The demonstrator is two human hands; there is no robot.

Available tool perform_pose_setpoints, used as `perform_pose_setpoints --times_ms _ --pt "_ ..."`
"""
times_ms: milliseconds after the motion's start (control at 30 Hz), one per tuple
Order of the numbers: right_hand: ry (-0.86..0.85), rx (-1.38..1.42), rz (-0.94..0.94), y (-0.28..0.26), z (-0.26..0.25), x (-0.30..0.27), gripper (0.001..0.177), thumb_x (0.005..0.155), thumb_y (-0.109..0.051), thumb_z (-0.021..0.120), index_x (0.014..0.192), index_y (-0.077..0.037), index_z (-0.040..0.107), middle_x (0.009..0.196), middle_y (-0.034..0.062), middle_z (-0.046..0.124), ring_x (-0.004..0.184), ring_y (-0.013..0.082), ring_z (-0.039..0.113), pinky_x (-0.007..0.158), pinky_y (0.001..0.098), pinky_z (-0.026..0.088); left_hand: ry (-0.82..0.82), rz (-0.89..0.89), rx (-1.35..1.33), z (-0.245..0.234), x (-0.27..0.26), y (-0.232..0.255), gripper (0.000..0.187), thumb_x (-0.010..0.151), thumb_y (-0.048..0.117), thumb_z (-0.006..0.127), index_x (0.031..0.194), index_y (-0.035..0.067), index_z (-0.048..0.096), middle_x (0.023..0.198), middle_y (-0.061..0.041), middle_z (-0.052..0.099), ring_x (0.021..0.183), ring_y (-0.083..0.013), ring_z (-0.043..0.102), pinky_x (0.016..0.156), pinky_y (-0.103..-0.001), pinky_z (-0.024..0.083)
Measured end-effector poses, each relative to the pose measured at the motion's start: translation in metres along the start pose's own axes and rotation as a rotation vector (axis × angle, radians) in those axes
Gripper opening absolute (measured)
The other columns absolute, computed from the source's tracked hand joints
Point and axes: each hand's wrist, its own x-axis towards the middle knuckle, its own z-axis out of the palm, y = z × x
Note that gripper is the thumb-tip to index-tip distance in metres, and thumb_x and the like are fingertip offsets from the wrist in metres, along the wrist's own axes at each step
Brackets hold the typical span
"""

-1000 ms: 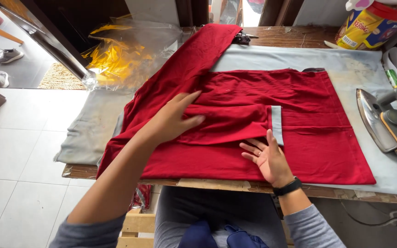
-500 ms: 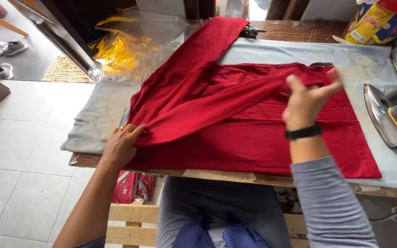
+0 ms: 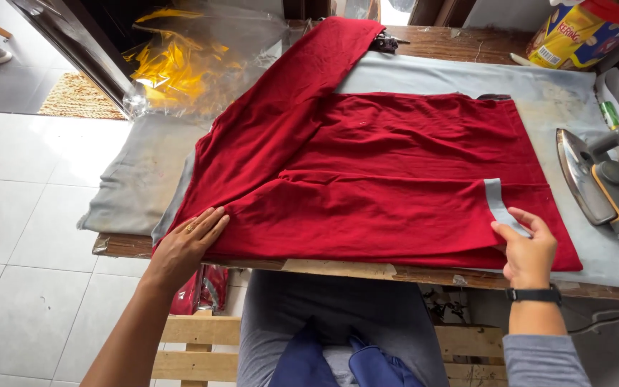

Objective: The person irons a red v-neck t-shirt on a padded ironing board, smoothing the body and sleeves, folding the shirt, and pressing the folded edges. The person then places the finished shirt into a clear plastic bag.

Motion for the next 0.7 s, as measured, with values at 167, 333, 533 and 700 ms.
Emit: perform_pose_setpoints --times_ms 167,333,533,700 --pt "-0.202 -0.089 -0.178 -0.041 0.005 0.034 0.036 0.085 0.000 0.080 0.117 -0.015 0.074 0.107 0.0044 0.072 0.094 0.0096 0.067 0.085 0.0199 0.056 0.071 -0.102 0.059 -0.007 0.005 -0.011 0.077 0.082 -0.014 0.051 0.155 0.011 0.046 0.157 -0.011 0.052 0.142 -0.0270 0.053 0.105 -0.040 0.053" --pt "-0.077 -0.134 -0.436 -0.065 -0.024 0.010 0.030 0.096 -0.003 0.081 0.124 -0.012 0.074 0.109 -0.0021 0.069 0.101 0.0046 0.062 0.093 0.0184 0.056 0.130 -0.117 0.110 -0.005 -0.002 -0.002 0.073 0.085 -0.015 0.048 0.155 0.008 0.046 0.159 -0.012 0.050 0.145 -0.0272 0.051 0.103 -0.041 0.054" --pt "-0.099 -1.022 -0.520 0.012 -0.014 0.015 0.056 0.078 -0.035 0.085 0.127 -0.008 0.076 0.138 0.0238 0.055 0.124 0.0381 0.056 0.106 0.0488 0.044 0.011 -0.094 0.039 0.010 -0.023 0.001 0.092 0.073 -0.024 0.051 0.158 0.010 0.038 0.165 -0.012 0.038 0.151 -0.0275 0.041 0.114 -0.041 0.048" --pt "-0.604 -0.575 -0.915 -0.061 0.139 -0.059 0.025 0.093 -0.023 0.075 0.117 -0.018 0.076 0.117 0.0060 0.069 0.121 0.0277 0.063 0.102 0.0406 0.047 0.102 -0.125 0.146 0.023 -0.036 -0.006 0.096 0.066 -0.004 0.057 0.159 0.015 0.041 0.161 -0.008 0.045 0.146 -0.0221 0.046 0.109 -0.034 0.045"
